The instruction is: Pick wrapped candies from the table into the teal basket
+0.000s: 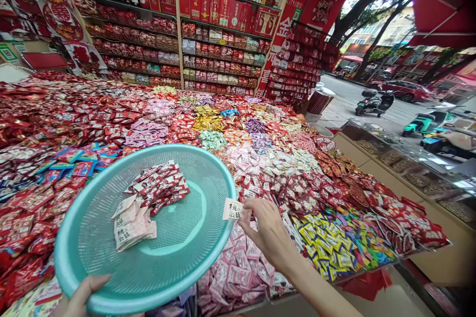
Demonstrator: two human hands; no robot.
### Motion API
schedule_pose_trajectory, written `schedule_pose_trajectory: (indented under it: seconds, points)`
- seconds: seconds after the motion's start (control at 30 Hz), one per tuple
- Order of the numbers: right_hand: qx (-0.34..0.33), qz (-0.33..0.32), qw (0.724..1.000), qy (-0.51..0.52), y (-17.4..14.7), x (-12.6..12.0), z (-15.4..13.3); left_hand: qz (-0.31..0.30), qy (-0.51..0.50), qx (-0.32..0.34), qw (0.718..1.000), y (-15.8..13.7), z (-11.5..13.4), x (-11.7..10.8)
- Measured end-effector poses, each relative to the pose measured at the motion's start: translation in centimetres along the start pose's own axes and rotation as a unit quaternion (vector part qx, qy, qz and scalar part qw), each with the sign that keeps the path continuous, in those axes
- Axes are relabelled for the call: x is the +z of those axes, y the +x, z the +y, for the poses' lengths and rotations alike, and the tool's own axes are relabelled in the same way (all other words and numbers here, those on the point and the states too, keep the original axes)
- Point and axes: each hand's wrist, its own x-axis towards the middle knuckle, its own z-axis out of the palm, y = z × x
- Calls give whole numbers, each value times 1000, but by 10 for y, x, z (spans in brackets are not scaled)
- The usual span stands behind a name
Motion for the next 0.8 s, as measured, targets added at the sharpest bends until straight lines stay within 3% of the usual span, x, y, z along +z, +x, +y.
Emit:
schedule_pose_trajectory:
  seconds: [0.1,0.2,0.5,0.8]
  points:
    - [-13,-20,1000,-2,4,-3,-3,-66,12,-62,996,1,-11,-1]
    - [-22,-30,999,-6,10,-5,-8,-101,32,-80,991,-9,-15,3]
    - [-44,-51,998,6,18,-2,-19,-127,63,-98,985,-43,-18,22]
    - [-41,-84,996,16,15,-1,-20,-138,67,-137,979,-48,-24,26]
